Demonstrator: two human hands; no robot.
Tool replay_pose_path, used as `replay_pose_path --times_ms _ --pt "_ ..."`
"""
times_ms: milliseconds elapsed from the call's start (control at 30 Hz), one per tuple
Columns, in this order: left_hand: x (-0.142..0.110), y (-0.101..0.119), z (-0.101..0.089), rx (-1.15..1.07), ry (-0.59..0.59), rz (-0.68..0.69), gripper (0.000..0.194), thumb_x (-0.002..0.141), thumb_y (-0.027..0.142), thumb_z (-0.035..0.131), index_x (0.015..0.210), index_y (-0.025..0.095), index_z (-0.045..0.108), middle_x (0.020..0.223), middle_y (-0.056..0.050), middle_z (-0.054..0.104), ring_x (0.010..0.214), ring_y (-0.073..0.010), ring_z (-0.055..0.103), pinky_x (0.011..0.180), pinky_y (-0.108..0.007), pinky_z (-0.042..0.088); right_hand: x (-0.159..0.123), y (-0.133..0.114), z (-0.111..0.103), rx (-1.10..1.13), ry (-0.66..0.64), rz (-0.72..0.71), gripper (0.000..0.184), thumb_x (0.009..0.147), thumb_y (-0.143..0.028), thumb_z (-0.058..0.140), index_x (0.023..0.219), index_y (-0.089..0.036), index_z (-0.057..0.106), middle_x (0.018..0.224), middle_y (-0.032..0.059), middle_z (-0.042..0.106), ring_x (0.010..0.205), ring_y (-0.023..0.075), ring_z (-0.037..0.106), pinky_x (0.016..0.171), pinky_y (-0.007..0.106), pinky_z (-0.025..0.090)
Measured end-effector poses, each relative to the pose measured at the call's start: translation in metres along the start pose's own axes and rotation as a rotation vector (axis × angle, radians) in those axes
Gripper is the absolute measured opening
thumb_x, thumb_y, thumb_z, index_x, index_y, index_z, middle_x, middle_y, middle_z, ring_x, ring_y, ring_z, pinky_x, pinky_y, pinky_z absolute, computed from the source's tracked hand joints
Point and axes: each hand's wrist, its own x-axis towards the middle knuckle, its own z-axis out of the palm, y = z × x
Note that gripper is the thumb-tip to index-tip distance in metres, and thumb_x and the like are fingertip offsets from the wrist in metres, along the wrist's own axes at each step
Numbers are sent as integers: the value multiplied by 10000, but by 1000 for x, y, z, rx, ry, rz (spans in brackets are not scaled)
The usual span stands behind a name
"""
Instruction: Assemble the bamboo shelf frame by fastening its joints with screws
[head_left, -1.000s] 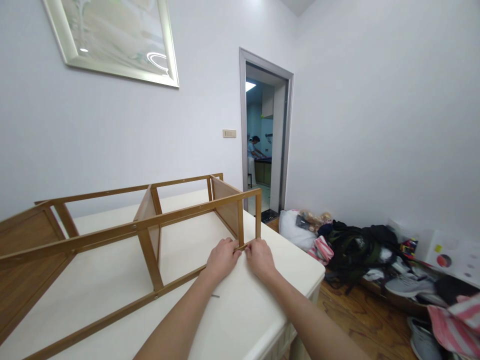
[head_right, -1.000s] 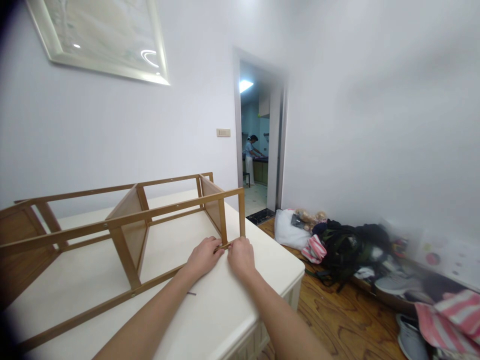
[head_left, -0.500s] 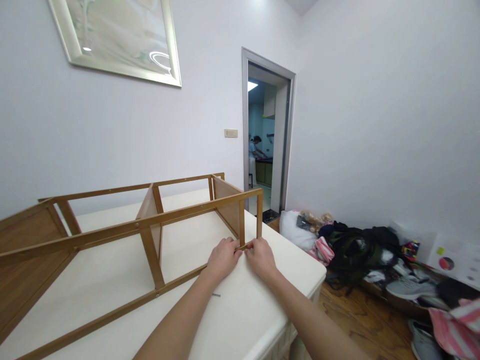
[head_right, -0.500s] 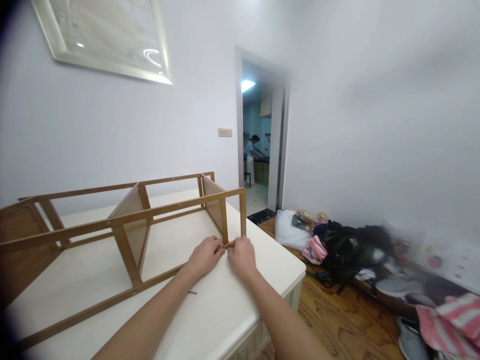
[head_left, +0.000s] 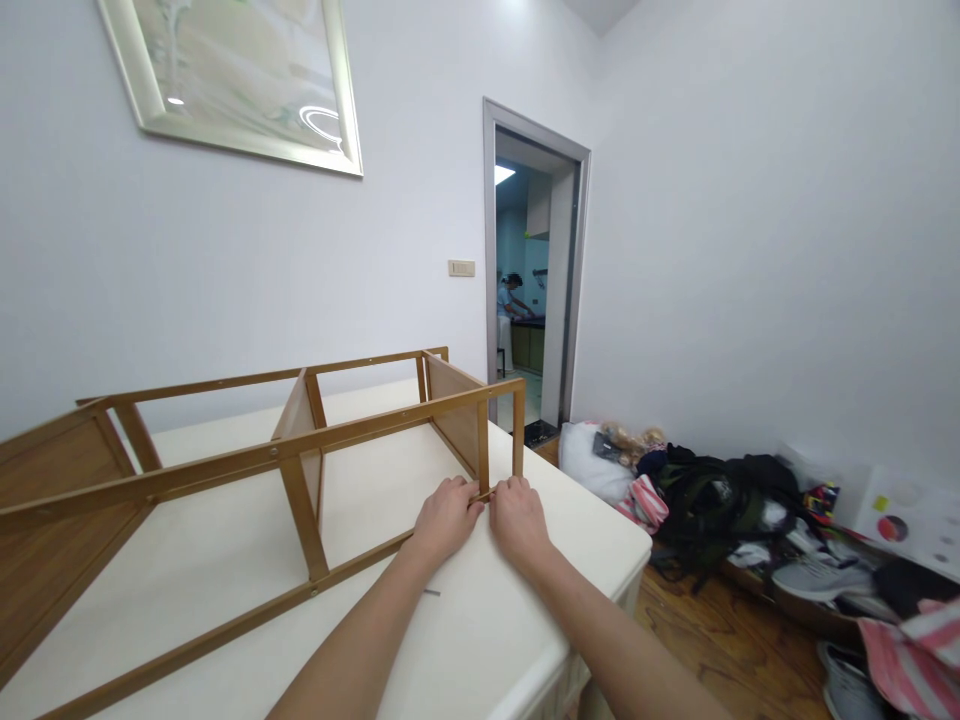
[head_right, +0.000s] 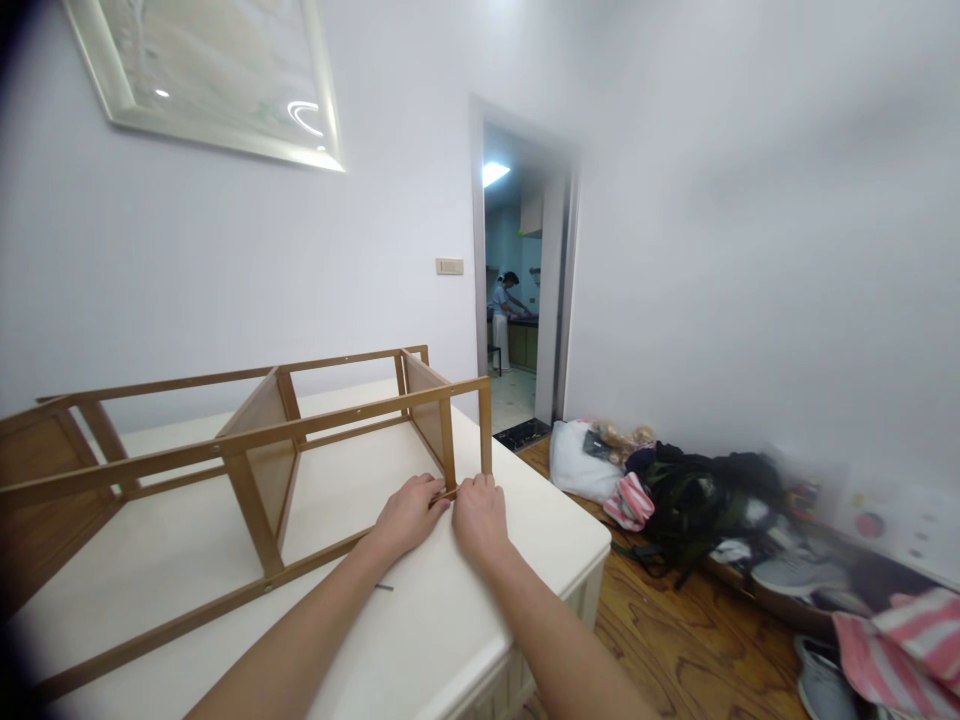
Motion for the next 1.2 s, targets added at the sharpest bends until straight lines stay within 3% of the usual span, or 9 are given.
replay_pose_path --times_ms 200,433,767,1000,1100,1200 --pt "2 3 -5 11 -29 12 204 907 286 461 966 244 651 1044 -61 662 1062 -224 587 863 -309 450 -2 -2 -2 -50 26 -13 207 922 -157 454 919 -114 656 916 159 636 921 278 561 759 354 363" --pt "2 4 -25 32 -146 11 219 860 341 515 934 215 678 1007 -93 710 963 -245 652 817 -309 478 -3 -2 -2 -35 43 -33 232 945 -187 421 933 -109 639 917 161 618 939 281 534 775 360 340" --pt "-7 0 -93 -14 -147 71 314 839 309 509 1065 207 701 1134 -63 714 1027 -232 648 871 -276 463 -4 -5 -6 6 90 -99 263 962 -201 403 875 -121 638 862 144 598 892 270 516 766 357 324" --pt "-43 -23 -125 -44 -148 28 349 843 326 521 1118 187 684 1187 -60 693 1016 -202 649 866 -258 470 -6 -12 -13 119 115 -246 285 968 -212 396 849 -135 644 884 133 595 889 254 506 809 357 353" --pt "-73 -37 -135 -44 -173 -4 250 824 280 505 906 190 723 960 -45 742 861 -183 663 738 -249 477 -18 -36 -20 185 105 -348 255 966 -208 419 880 -157 653 903 104 609 893 224 519 828 326 375" --pt "-109 -53 -139 -44 -316 -72 181 767 263 522 705 195 677 682 -5 684 645 -149 609 543 -238 403 -41 -76 -26 340 30 -436 188 924 -170 481 889 -187 665 906 67 621 895 196 545 801 283 404"
